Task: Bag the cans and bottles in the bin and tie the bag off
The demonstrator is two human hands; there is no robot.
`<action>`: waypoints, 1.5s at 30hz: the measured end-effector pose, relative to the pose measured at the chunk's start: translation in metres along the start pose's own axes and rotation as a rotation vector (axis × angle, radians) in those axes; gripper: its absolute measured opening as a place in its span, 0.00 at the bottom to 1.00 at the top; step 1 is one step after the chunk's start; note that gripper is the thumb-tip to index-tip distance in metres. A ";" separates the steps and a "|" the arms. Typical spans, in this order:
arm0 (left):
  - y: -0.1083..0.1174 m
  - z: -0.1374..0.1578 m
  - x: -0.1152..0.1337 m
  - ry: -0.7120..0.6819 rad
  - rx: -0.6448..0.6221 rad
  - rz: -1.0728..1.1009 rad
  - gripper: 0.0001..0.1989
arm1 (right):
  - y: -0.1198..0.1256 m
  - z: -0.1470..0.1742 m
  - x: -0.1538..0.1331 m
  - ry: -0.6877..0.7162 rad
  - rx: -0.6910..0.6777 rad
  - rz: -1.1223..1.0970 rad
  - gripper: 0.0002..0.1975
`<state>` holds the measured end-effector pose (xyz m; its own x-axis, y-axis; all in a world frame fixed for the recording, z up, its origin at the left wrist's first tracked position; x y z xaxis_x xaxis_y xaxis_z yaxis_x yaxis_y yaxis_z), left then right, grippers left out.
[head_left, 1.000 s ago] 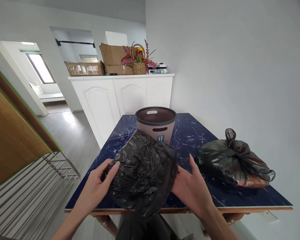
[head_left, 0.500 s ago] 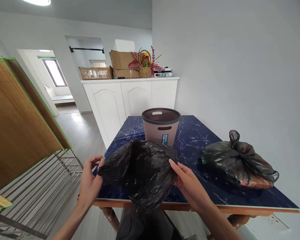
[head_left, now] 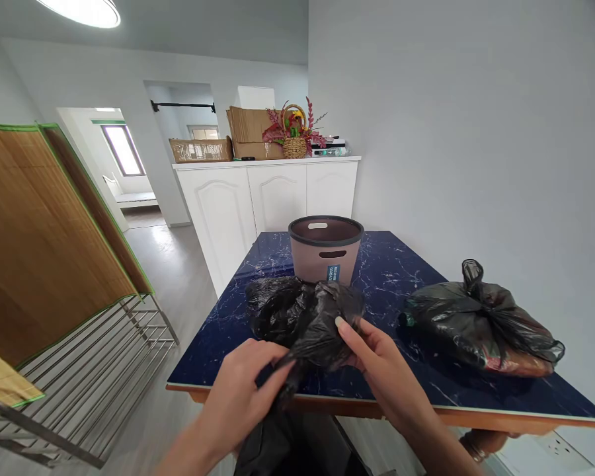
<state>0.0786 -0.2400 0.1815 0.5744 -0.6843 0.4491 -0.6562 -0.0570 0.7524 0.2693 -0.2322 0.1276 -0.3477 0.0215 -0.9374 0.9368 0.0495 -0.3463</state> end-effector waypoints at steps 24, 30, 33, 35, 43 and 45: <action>0.040 0.019 -0.013 0.155 -0.147 0.141 0.24 | -0.076 0.084 -0.058 1.111 0.036 1.114 0.17; 0.071 0.016 -0.012 0.290 0.109 0.190 0.24 | -0.091 0.061 -0.024 0.869 -0.122 1.297 0.07; 0.077 0.022 -0.026 0.424 0.239 0.266 0.24 | -0.094 0.067 0.007 0.772 -0.411 1.359 0.05; 0.078 0.029 -0.037 0.492 0.319 0.315 0.23 | -0.095 0.075 0.023 0.699 -0.625 1.352 0.04; 0.069 0.040 -0.038 0.471 0.310 0.356 0.22 | -0.086 0.062 -0.035 0.505 -0.283 0.869 0.07; 0.067 0.038 -0.029 0.460 0.263 0.375 0.23 | -0.089 0.054 -0.044 0.471 -0.249 0.785 0.11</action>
<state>-0.0010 -0.2516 0.2002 0.3955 -0.3142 0.8630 -0.9174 -0.0906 0.3875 0.2034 -0.2919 0.1974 0.3468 0.5369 -0.7690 0.8935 0.0603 0.4451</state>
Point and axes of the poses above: each hand's wrist, its own z-axis away from the middle knuckle, its own y-axis out of the back of the hand, x = y × z, the point moved 8 cm from there along -z, towards the middle knuckle, and after that the axes turned 2 degrees about -y, right-handed, at the moved point
